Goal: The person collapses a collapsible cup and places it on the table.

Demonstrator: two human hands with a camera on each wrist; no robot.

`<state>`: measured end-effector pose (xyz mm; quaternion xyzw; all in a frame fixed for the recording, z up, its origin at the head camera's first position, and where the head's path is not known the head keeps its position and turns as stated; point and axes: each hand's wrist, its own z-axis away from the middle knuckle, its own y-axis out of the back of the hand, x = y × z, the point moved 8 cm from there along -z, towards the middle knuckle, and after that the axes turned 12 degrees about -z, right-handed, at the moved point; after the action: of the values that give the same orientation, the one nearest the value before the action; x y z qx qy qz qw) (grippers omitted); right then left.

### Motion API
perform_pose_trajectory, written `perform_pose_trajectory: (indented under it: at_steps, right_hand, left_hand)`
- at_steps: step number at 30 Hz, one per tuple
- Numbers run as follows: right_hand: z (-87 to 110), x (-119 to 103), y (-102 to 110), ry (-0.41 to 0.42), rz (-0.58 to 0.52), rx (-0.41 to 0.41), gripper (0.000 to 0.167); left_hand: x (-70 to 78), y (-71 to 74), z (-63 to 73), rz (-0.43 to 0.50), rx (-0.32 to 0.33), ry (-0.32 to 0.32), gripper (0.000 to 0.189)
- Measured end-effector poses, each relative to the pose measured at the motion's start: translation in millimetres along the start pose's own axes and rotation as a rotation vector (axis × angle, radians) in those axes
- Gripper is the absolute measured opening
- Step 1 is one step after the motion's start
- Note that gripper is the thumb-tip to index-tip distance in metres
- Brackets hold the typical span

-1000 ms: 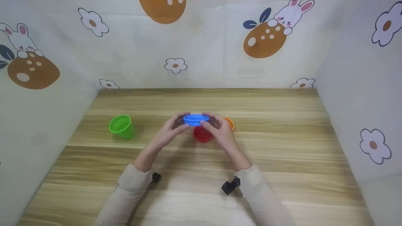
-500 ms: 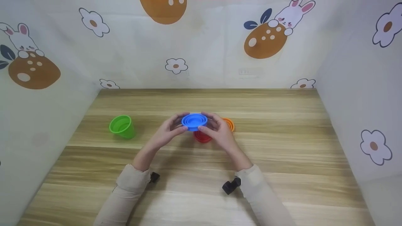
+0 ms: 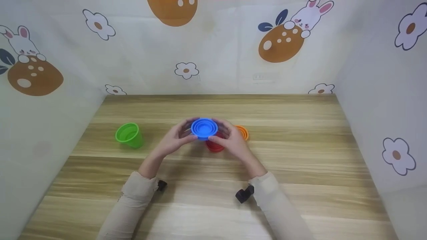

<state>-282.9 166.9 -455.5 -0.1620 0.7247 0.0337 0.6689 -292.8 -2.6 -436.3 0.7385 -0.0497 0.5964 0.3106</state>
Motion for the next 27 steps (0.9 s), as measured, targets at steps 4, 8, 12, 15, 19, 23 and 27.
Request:
perform_pose_trajectory:
  at_steps: [4, 8, 12, 15, 19, 23, 27]
  right_hand:
    - [-3.5, 2, 0, 0.0, 0.022, -0.003, 0.06]
    - [-6.1, 5, 1, -0.004, 0.022, -0.004, 0.061]
    - [-9.0, 9, 1, -0.011, 0.008, -0.001, 0.062]
    - [-11.7, 12, 1, -0.016, 0.002, 0.007, 0.062]
    - [-14.7, 14, 1, -0.017, -0.002, 0.008, 0.063]
    - [-17.2, 17, 2, -0.028, 0.001, 0.01, 0.064]
    - [-20.4, 21, 1, -0.025, 0.006, 0.007, 0.064]
  left_hand:
    - [-1.2, 2.3, -1.9, -0.01, 0.002, -0.018, 0.066]
    - [-3.9, 4.0, -3.5, -0.023, 0.004, -0.018, 0.066]
    - [-7.2, 5.4, -4.8, -0.03, 0.002, -0.005, 0.067]
    - [-9.5, 6.3, -6.3, -0.037, 0.001, 0.004, 0.068]
    - [-11.8, 7.9, -7.8, -0.049, 0.001, 0.005, 0.067]
    - [-15.3, 9.4, -8.6, -0.051, 0.0, 0.019, 0.066]
    - [-18.6, 10.3, -9.4, -0.052, 0.0, 0.021, 0.066]
